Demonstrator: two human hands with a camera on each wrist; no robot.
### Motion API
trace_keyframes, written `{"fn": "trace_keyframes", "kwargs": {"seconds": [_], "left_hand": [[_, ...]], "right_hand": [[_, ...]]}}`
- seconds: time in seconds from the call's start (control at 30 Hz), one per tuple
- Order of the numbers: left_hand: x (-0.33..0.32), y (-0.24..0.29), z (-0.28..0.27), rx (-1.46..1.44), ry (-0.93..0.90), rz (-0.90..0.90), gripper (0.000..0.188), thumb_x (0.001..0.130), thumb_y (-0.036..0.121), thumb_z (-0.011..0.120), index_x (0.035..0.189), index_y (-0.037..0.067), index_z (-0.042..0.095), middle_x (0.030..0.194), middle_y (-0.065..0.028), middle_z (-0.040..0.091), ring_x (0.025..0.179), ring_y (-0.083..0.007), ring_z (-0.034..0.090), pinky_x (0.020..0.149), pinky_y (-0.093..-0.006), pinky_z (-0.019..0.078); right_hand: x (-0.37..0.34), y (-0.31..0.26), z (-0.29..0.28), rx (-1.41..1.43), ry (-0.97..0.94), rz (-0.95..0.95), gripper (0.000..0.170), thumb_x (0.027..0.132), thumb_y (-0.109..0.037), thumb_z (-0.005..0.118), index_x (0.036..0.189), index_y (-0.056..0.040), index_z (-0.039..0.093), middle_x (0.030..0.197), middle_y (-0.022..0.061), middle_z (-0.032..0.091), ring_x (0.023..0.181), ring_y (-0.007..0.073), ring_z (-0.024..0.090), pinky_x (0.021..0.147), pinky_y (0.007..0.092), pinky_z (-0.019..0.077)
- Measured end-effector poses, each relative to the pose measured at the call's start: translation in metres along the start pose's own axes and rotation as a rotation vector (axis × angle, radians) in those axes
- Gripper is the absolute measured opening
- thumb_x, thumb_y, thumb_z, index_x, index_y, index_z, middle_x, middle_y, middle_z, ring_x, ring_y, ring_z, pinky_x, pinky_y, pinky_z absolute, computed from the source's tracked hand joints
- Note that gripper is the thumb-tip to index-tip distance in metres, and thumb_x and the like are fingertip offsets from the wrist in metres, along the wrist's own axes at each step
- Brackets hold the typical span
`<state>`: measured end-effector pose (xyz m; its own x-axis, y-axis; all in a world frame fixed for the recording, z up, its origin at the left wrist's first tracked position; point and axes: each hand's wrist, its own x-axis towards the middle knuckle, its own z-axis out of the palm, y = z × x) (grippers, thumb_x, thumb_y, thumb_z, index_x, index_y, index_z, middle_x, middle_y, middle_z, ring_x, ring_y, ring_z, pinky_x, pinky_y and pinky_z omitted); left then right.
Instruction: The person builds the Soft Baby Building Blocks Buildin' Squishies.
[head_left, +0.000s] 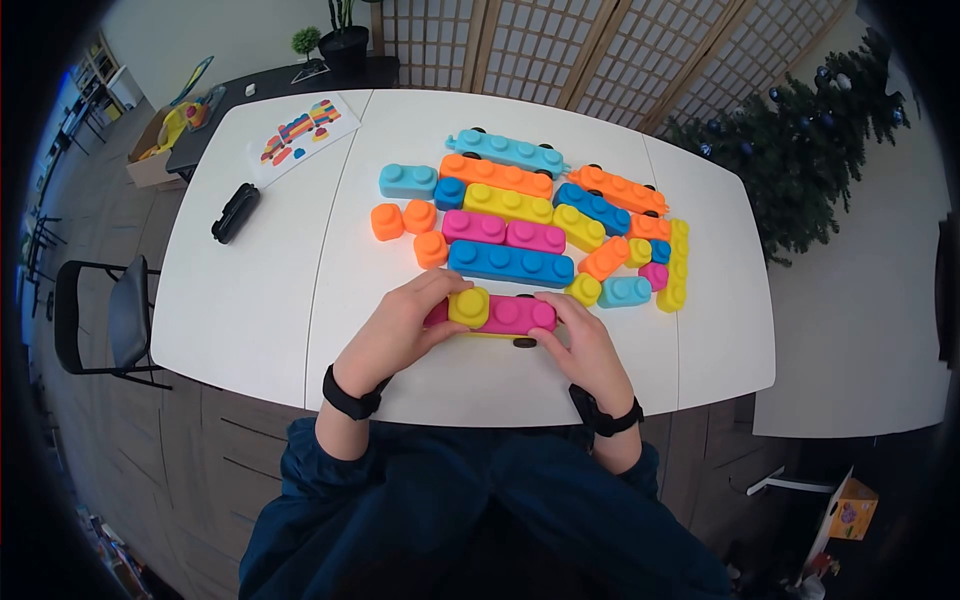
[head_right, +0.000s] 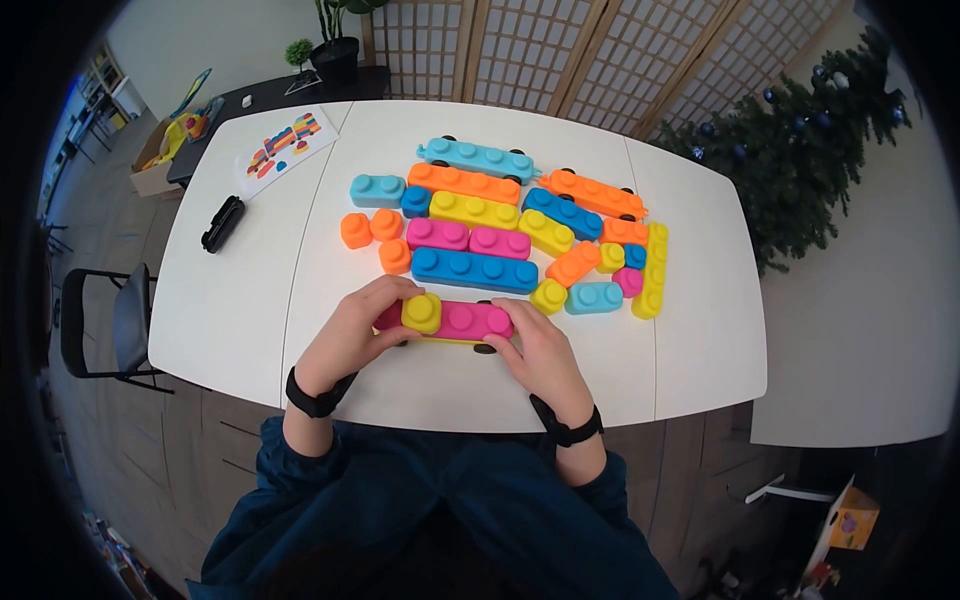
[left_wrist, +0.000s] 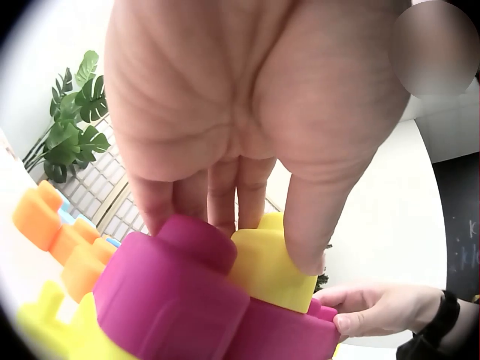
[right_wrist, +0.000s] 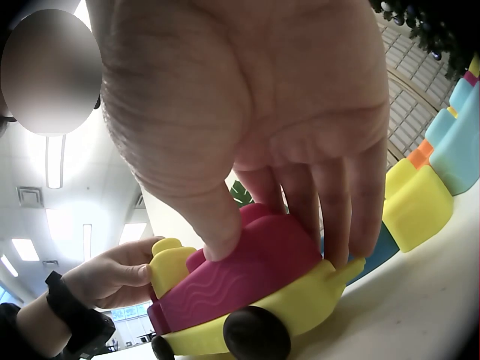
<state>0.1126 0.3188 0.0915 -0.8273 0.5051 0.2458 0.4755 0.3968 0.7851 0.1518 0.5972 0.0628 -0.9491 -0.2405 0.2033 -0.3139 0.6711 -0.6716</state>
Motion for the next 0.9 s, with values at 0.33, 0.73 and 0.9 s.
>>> {"fn": "trace_keyframes", "kwargs": {"seconds": [0.33,0.73,0.9], "left_hand": [[0.000,-0.006,0.001,0.035,-0.063,0.014,0.044,0.088,0.011,0.078,0.127,0.006,0.057,0.117,-0.0147,0.068,0.102,-0.0373,0.066,0.091,-0.0406,0.0541],[0.036,-0.061,-0.055,0.021,0.139,-0.103,0.048,0.090,0.015,0.078,0.133,0.005,0.059,0.110,-0.0127,0.072,0.105,-0.0271,0.069,0.090,-0.0370,0.0537],[0.085,-0.140,-0.083,0.453,0.264,-0.029,0.040,0.091,0.010,0.075,0.130,0.003,0.065,0.119,-0.0159,0.071,0.110,-0.0316,0.068,0.093,-0.0396,0.0552]], "right_hand": [[0.001,-0.001,0.001,0.013,-0.024,0.025,0.045,0.092,-0.018,0.077,0.131,-0.0031,0.061,0.125,0.0183,0.068,0.114,0.0374,0.066,0.097,0.0397,0.0525],[0.002,0.000,0.000,0.020,-0.037,0.020,0.045,0.092,-0.024,0.076,0.131,-0.0068,0.061,0.123,0.0143,0.068,0.109,0.0360,0.067,0.090,0.0403,0.0554],[0.002,0.001,0.001,0.005,-0.019,0.005,0.045,0.092,-0.024,0.076,0.130,-0.0069,0.061,0.122,0.0139,0.068,0.106,0.0357,0.068,0.089,0.0405,0.0557]]}}
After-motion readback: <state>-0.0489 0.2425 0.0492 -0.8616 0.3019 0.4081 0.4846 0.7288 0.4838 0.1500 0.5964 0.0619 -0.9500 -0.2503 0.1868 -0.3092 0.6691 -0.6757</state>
